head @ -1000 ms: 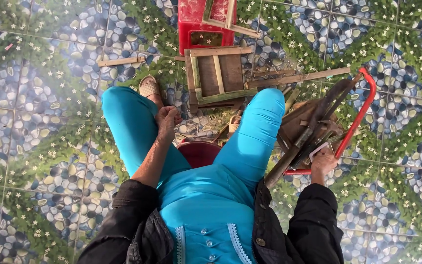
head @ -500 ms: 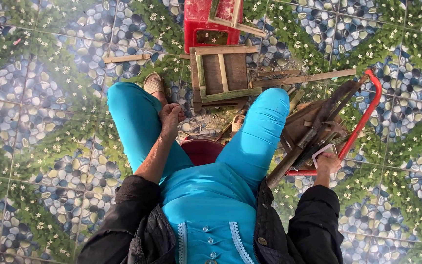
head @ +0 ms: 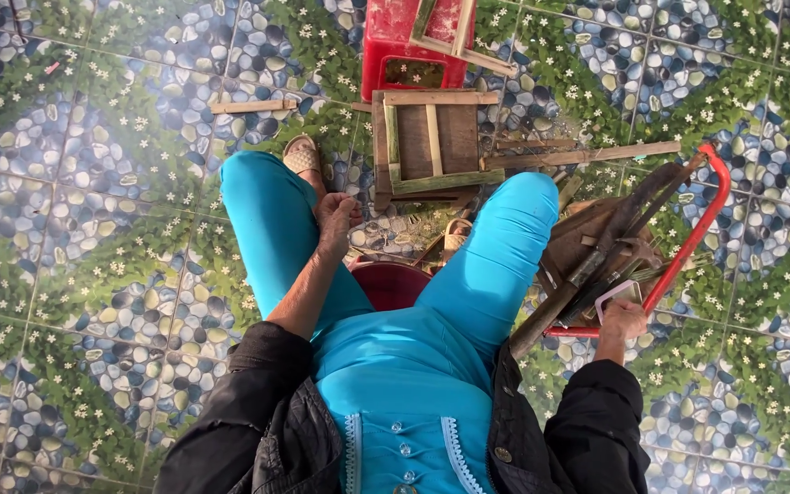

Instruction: The person assembles a small bamboo stool by hand, using a hammer to drive nails into the frame. They position bamboo pieces, align joints, and secure them with nails while seated on a low stool.

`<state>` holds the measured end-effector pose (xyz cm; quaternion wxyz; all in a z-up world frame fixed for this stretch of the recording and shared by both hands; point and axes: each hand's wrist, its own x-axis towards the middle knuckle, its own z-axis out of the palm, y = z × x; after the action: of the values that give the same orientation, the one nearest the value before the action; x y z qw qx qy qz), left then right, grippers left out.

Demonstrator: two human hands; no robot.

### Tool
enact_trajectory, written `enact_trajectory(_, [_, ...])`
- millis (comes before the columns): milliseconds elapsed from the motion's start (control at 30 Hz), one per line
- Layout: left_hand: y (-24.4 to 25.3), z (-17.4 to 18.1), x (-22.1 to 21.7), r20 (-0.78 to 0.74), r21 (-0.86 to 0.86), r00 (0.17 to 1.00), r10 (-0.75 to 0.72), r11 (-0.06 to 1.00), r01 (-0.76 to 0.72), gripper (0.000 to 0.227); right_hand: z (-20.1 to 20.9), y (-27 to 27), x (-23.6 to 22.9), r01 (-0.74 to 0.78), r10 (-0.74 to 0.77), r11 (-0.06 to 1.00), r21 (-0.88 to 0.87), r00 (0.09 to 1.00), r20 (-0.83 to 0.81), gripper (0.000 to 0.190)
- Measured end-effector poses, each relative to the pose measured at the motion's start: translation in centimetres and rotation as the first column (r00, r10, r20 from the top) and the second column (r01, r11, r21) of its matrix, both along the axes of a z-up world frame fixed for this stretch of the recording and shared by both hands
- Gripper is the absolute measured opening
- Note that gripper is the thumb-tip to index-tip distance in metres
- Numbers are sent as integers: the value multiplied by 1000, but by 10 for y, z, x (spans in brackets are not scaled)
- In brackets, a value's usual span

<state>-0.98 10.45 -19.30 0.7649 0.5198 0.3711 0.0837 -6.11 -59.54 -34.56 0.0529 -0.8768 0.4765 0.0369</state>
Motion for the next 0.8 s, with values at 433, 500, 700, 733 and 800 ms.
enact_trajectory(433, [3,-5,2,68,-81,997,-47,995,52,8,68,10,-9,117,-200,978,173,768,608,23])
enact_trajectory(500, [5,0,-1,130,-115,986,-104,986,119,7,88,15,-4,80,-273,948,307,699,661,25])
enact_trajectory(700, [-3,26,0,133,-93,971,-200,972,214,13,218,108,29,-189,-579,703,685,407,706,28])
enact_trajectory(733, [-5,27,-2,238,-150,945,-223,953,263,12,227,117,34,-452,-590,597,663,314,744,29])
enact_trajectory(800, [-14,43,-3,341,-200,910,-235,928,315,11,268,159,44,-683,-617,458,569,218,757,31])
